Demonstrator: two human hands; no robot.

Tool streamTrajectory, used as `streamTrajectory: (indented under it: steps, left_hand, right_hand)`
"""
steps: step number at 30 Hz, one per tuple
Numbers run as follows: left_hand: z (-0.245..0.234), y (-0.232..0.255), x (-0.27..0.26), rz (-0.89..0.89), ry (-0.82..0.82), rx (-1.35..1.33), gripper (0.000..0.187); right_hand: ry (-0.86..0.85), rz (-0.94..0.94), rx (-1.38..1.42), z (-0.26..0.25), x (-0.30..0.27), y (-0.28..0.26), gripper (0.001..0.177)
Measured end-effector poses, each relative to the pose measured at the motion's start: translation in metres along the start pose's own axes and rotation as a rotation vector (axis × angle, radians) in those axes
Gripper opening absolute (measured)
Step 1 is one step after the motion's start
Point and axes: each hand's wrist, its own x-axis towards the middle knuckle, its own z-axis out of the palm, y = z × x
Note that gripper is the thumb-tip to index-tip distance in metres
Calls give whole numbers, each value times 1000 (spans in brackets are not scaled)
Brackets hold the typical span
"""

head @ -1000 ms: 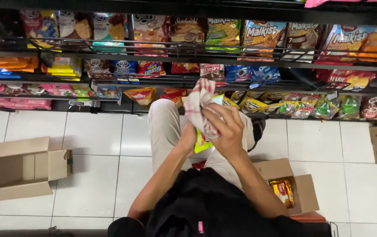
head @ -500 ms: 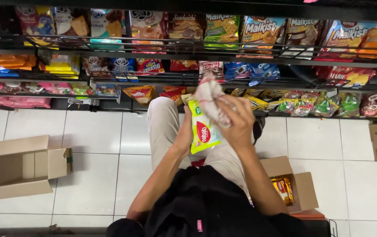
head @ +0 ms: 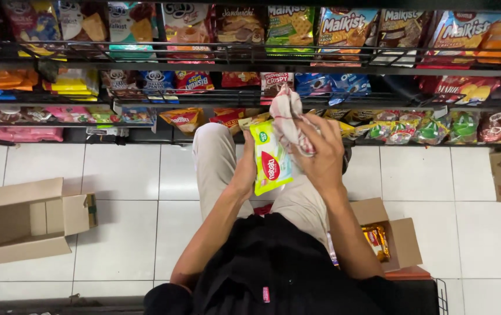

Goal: Wiping, scanning, and stocking Nabati wafer packages on a grocery store shelf.

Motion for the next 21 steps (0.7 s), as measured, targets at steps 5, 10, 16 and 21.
streamTrajectory:
  steps: [5,10,16,21]
  left_hand:
    - [-20,-24,15,42,10,51,80]
    - [-1,-5,1,10,-52,-41,78]
    - [26,10,5,208,12,76,72]
    - [27,39,4,158,-137,-363,87]
  right_hand:
    - [-27,-106,71,-3,0,-17,53]
    - [6,-49,19,-3,2,-5,52]
    - [12,-132,78,17,-13,-32,44]
    - [-45,-222,108,19,-25,-4,42]
